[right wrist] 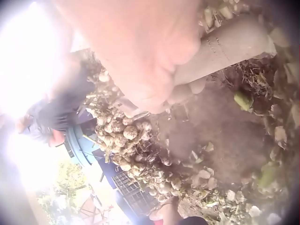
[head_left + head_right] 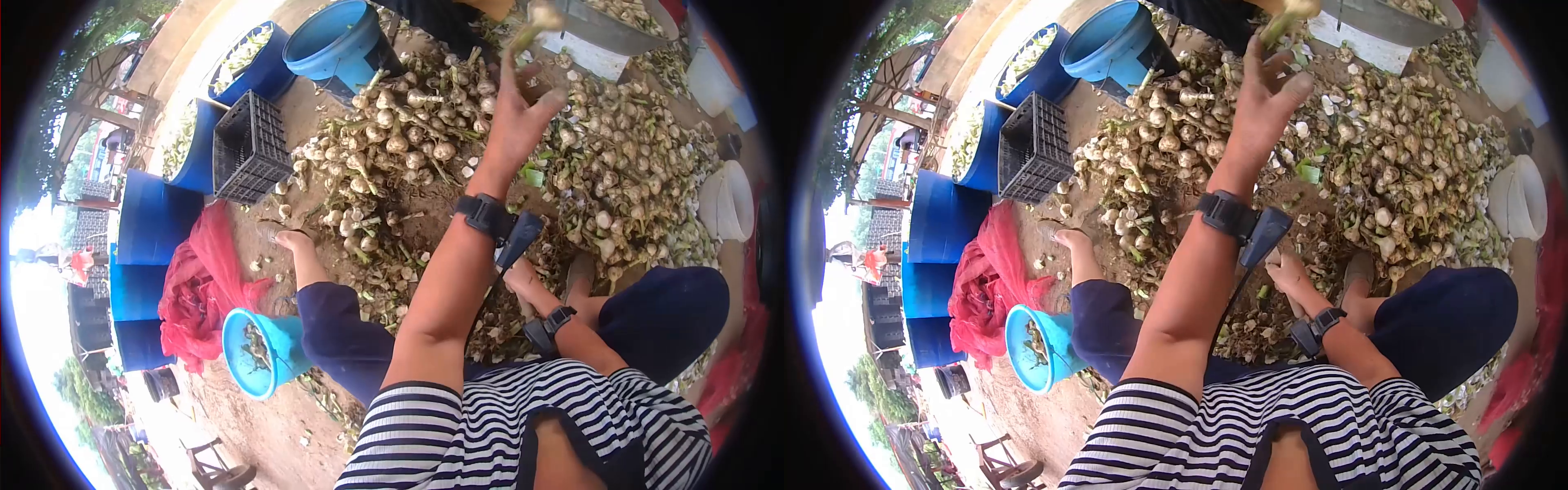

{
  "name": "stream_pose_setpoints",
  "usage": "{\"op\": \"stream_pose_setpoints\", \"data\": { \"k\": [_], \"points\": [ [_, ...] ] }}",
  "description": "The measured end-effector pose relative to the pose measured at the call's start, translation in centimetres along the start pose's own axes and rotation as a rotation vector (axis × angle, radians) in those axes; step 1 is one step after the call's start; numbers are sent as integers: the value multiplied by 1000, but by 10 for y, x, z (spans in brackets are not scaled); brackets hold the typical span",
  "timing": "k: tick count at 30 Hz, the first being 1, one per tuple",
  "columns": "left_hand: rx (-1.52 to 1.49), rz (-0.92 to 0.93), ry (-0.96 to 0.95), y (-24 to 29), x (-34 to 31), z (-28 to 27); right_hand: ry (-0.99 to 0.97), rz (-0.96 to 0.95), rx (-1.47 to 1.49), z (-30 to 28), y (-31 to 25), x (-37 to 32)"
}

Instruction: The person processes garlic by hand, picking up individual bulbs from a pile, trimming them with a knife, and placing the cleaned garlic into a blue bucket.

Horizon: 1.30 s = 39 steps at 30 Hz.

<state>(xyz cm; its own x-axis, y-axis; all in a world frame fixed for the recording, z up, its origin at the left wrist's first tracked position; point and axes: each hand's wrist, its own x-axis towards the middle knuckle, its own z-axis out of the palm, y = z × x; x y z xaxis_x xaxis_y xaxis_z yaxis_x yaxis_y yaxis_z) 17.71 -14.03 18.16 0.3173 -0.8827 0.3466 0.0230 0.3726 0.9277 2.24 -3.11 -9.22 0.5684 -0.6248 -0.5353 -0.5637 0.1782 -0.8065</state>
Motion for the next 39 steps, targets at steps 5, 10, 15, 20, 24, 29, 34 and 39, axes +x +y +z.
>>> {"op": "stream_pose_setpoints", "data": {
  "k": [5, 10, 15, 20, 24, 29, 34, 39],
  "points": [
    [881, -442, 311, -145, -93, -123, -25, 200, 171, -13, 14, 13],
    [922, -1122, 949, -251, -211, -264, -28, 273, 27, -7, 28, 21],
    [928, -1096, 835, -280, -191, -274, 17, 224, -32, -2, 56, 41],
    [852, -826, 247, -265, -199, -225, 78, 137, -76, -1, 53, 42],
    [91, -762, 205, -218, -213, -166, 198, -5, -258, -12, -30, 24],
    [96, -814, 206, -135, -232, -118, 304, -453, -488, -10, -68, -12],
    [422, -561, -2, -111, -258, -115, 361, -913, -601, -9, -79, -42],
    [274, -601, 48, -72, -268, -94, 405, -981, -524, -5, -75, -60]
  ]
}}
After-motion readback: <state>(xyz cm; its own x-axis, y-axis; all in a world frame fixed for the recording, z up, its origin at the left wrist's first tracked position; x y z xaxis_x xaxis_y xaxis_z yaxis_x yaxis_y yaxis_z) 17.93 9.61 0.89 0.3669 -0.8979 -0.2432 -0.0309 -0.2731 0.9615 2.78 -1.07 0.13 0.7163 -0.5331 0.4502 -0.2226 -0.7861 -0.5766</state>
